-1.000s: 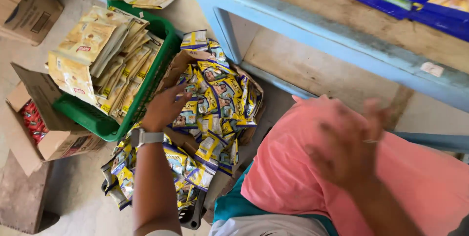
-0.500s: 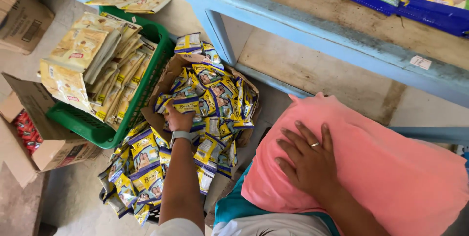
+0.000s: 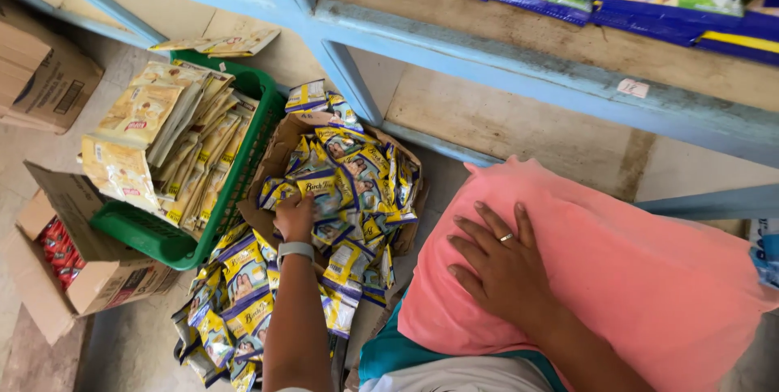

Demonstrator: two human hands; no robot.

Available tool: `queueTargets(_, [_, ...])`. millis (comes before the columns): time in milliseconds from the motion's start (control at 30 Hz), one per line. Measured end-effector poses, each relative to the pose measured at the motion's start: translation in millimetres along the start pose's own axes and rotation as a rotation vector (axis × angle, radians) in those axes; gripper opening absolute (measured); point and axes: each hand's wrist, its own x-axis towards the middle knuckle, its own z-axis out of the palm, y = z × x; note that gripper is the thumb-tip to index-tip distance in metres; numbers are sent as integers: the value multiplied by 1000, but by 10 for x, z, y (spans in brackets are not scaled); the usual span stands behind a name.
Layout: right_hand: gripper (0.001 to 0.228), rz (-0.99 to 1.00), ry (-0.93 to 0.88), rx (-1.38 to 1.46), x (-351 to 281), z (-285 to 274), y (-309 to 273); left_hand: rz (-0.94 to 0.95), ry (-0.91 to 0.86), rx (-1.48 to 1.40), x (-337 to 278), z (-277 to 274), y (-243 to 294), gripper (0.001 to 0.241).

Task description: Organising and stocking milk powder sachets on grocery store shelves.

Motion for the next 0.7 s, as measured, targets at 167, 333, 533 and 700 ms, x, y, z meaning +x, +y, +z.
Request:
queueTargets(167, [37,-7,48,120,29,-125,18,755,112,-150,-649,-60,861,27])
queueTargets(333, [37,67,264,388,268,-596,-44,936,-478,-322,-1982,-196,2014,11])
queueTargets(533, [49,144,491,425,490,-983,-88,1173,-634,-408,-2858,-43,2414,17])
queueTargets(700, [44,261,497,729,264,-875,52,1076,-837,-396,-3123,-129,2604,26])
